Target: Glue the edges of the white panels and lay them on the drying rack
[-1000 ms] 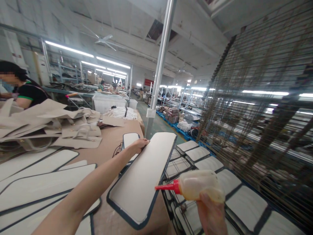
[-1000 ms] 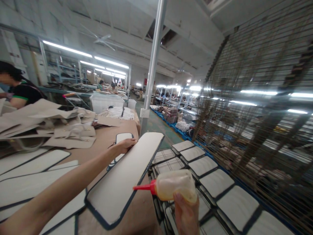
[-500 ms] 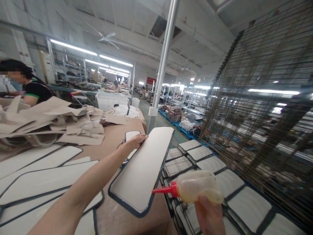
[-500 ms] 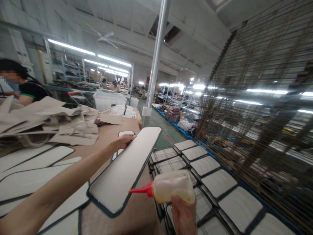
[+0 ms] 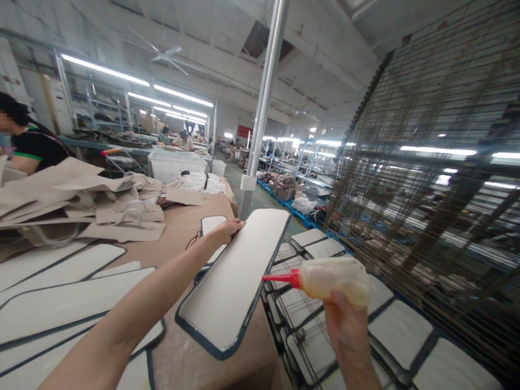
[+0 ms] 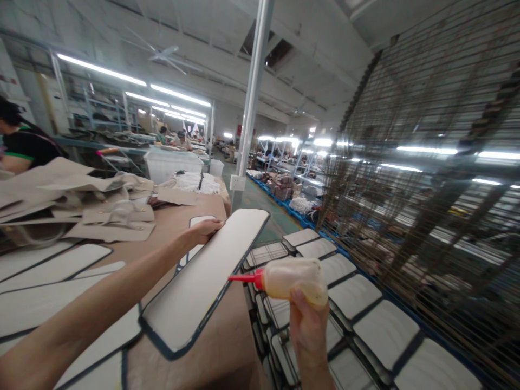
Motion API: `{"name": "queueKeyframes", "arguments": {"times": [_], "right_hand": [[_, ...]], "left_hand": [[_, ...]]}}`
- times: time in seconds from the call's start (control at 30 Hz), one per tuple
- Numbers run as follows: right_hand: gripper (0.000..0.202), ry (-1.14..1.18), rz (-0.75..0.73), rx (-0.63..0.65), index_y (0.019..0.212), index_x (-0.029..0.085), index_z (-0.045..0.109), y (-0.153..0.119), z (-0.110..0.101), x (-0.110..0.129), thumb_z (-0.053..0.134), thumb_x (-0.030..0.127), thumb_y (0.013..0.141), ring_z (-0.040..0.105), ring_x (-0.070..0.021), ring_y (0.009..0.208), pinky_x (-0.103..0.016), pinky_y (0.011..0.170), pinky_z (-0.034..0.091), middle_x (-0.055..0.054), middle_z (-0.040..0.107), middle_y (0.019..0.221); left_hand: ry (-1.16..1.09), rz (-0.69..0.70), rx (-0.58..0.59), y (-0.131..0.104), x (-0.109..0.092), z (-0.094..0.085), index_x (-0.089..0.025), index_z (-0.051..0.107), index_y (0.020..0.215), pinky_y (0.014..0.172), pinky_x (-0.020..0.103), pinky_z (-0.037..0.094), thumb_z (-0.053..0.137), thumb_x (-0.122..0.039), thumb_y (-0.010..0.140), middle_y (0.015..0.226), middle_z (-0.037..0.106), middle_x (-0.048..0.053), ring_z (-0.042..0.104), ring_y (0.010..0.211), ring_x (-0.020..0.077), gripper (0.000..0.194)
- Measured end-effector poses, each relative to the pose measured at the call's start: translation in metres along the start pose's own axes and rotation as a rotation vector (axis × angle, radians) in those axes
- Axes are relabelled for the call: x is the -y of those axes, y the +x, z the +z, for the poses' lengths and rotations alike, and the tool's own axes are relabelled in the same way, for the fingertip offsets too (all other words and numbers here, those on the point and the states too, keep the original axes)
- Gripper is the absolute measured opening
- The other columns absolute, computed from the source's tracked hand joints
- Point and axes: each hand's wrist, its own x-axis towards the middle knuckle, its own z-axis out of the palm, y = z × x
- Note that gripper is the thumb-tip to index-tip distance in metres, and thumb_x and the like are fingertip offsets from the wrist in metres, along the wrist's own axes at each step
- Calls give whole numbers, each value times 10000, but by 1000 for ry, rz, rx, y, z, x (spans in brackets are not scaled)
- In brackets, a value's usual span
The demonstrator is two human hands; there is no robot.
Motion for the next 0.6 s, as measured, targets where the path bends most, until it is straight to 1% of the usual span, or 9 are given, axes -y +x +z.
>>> {"name": "queueKeyframes", "arguments": {"times": [0.1,0.17,0.23,0.33,0.4,0.5,0.6], "right_hand": [[686,-13,-22,13,1141,263,635,2,-1,1,846,300,490,655,-172,685,-305,722,530,-11,719,853],[638,-32,-23,20,1120,257,644,0,-6,-1,838,302,514,653,-176,679,-310,720,525,-3,712,790],[621,-58,-23,35,1131,251,638,-4,-11,-3,824,321,543,656,-192,687,-331,721,523,-8,708,768],[656,-93,-6,69,1176,234,613,-10,-16,-5,801,347,557,667,-229,726,-377,737,525,-47,714,843],[691,-107,23,65,1187,224,606,-14,-17,-5,802,345,535,670,-241,716,-389,723,534,-69,717,879],[724,-104,58,24,1177,220,610,-19,-18,-3,811,324,489,670,-236,670,-369,675,547,-74,723,872],[715,-90,78,35,1181,221,607,-22,-23,-1,802,306,499,676,-239,709,-341,653,549,-74,725,882]], "left_hand": [[-13,9,7,2,-2,1,-164,592,786,447,265,480,742,-249,706,482,589,-33,556,411,155,190],[-20,10,8,4,-2,0,-163,598,802,453,271,484,747,-254,700,488,596,-30,564,419,161,202],[-24,8,8,6,-2,-1,-163,600,802,460,280,489,745,-253,700,498,607,-23,574,429,169,199],[-32,-1,6,9,-1,-2,-164,600,796,462,281,487,743,-239,699,508,613,-18,576,434,172,188],[-40,-6,4,10,-2,-2,-163,604,810,462,279,483,751,-227,688,514,613,-20,570,431,168,202],[-55,-9,7,9,-5,-1,-162,609,851,468,272,481,772,-210,662,532,616,-26,570,437,163,254],[-65,-3,3,7,-10,1,-166,611,872,469,256,480,770,-204,663,557,624,-34,568,443,152,265]]}}
